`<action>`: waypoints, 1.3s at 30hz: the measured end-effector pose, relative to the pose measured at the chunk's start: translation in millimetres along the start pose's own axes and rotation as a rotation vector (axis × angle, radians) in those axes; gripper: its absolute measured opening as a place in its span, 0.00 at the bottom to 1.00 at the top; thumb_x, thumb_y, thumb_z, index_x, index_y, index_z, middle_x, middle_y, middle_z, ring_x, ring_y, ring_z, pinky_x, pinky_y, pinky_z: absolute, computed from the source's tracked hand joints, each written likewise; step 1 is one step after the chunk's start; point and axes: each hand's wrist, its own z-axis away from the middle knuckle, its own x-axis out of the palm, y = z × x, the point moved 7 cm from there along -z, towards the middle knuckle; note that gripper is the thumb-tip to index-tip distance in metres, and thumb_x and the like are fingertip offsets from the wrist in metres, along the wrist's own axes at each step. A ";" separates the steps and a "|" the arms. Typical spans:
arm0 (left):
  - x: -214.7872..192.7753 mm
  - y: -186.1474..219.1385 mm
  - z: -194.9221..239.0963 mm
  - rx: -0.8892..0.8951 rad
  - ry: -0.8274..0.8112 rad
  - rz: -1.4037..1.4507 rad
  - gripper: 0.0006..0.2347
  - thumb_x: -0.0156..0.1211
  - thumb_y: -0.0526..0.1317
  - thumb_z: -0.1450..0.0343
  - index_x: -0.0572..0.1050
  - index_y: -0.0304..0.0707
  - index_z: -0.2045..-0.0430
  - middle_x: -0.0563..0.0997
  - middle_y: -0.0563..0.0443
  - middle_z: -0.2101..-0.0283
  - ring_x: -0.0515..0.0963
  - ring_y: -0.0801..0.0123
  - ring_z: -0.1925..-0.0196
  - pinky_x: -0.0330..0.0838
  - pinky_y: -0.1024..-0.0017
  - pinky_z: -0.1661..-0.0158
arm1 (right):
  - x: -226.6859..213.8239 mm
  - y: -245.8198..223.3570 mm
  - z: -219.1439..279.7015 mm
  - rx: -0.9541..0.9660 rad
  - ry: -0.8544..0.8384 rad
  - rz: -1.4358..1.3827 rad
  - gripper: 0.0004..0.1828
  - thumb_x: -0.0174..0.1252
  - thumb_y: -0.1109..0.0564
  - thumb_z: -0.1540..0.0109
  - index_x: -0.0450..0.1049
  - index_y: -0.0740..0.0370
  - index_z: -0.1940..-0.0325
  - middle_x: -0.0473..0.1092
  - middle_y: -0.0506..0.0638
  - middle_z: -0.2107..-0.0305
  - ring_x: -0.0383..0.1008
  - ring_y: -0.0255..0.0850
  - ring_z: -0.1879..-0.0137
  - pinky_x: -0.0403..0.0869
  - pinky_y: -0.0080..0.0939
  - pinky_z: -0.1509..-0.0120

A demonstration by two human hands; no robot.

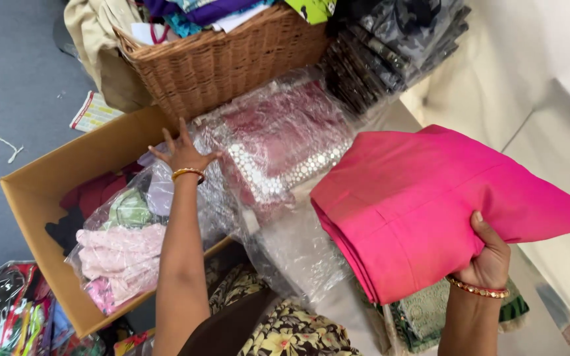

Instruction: The person folds a green patterned cloth on a white surface, using a newspaper as a guide to ensure neatness. They then place the folded cloth into a clear plastic bag and arrange it on a stack of other fabrics.

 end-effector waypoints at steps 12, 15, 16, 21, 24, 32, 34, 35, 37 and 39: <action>-57.8 -373.6 17.2 -0.436 -0.234 0.050 0.31 0.75 0.39 0.38 0.77 0.50 0.36 0.86 0.38 0.58 0.86 0.45 0.64 0.77 0.51 0.60 | 158.4 50.8 -123.8 0.005 -0.221 -0.146 0.29 0.56 0.67 0.35 0.61 0.71 0.30 0.66 0.65 0.36 0.69 0.58 0.28 0.65 0.60 0.23; -82.7 -427.1 40.9 -0.484 -0.138 -0.309 0.35 0.77 0.45 0.40 0.73 0.45 0.34 0.88 0.35 0.57 0.86 0.44 0.57 0.78 0.49 0.59 | 186.8 88.3 -165.4 0.079 -0.354 -0.255 0.30 0.58 0.64 0.35 0.61 0.71 0.29 0.66 0.64 0.35 0.68 0.57 0.29 0.67 0.59 0.20; -86.7 -412.6 48.9 -0.484 -0.136 -0.317 0.35 0.77 0.45 0.40 0.73 0.45 0.34 0.88 0.35 0.57 0.86 0.44 0.57 0.78 0.49 0.59 | 187.6 103.1 -172.9 0.081 -0.350 -0.262 0.30 0.58 0.64 0.35 0.61 0.71 0.29 0.66 0.64 0.35 0.68 0.57 0.29 0.67 0.59 0.20; -95.5 -270.5 75.1 -0.088 0.055 0.088 0.30 0.75 0.48 0.35 0.73 0.39 0.38 0.80 0.36 0.43 0.78 0.47 0.41 0.72 0.52 0.39 | 183.3 197.5 -164.3 0.058 -0.406 -0.236 0.35 0.62 0.59 0.37 0.59 0.65 0.27 0.66 0.57 0.34 0.67 0.54 0.29 0.67 0.58 0.23; 14.5 -254.1 70.5 -0.042 -0.135 0.304 0.34 0.73 0.43 0.38 0.69 0.45 0.34 0.81 0.40 0.44 0.79 0.52 0.42 0.72 0.56 0.43 | -23.1 409.2 -229.9 0.033 -0.258 -0.195 0.25 0.64 0.70 0.34 0.62 0.74 0.37 0.61 0.53 0.50 0.63 0.50 0.43 0.67 0.60 0.22; 102.7 -156.7 98.7 0.028 -0.323 -0.082 0.38 0.69 0.61 0.39 0.62 0.62 0.33 0.63 0.50 0.30 0.58 0.54 0.27 0.48 0.35 0.35 | -7.9 432.1 -170.5 0.244 0.158 -0.115 0.36 0.66 0.72 0.47 0.66 0.68 0.35 0.72 0.58 0.44 0.73 0.55 0.39 0.73 0.57 0.32; 112.7 -135.6 103.7 0.115 -0.293 -0.141 0.37 0.67 0.62 0.39 0.61 0.64 0.33 0.59 0.51 0.28 0.53 0.55 0.25 0.41 0.29 0.35 | -4.9 428.0 -171.3 0.204 0.132 -0.102 0.35 0.66 0.72 0.47 0.66 0.66 0.36 0.71 0.56 0.44 0.73 0.53 0.39 0.73 0.56 0.32; 111.0 -115.1 106.1 0.251 -0.263 -0.205 0.38 0.66 0.56 0.39 0.59 0.64 0.32 0.57 0.51 0.26 0.51 0.55 0.24 0.39 0.28 0.35 | -9.0 432.0 -170.6 0.228 0.141 -0.098 0.35 0.66 0.72 0.47 0.67 0.67 0.36 0.72 0.57 0.44 0.73 0.54 0.39 0.74 0.56 0.32; 98.9 -79.0 104.5 0.394 -0.230 -0.268 0.39 0.65 0.50 0.40 0.57 0.63 0.30 0.56 0.52 0.25 0.49 0.55 0.23 0.36 0.28 0.35 | -10.0 434.0 -173.1 0.246 0.152 -0.098 0.34 0.66 0.72 0.47 0.68 0.68 0.37 0.72 0.57 0.44 0.74 0.54 0.40 0.74 0.57 0.33; 89.6 -40.9 107.8 0.591 -0.365 -0.429 0.44 0.63 0.36 0.44 0.56 0.62 0.27 0.63 0.56 0.30 0.51 0.57 0.24 0.34 0.30 0.34 | -14.2 436.9 -166.1 0.358 0.186 -0.096 0.32 0.67 0.70 0.46 0.68 0.71 0.37 0.73 0.60 0.45 0.75 0.55 0.41 0.76 0.57 0.34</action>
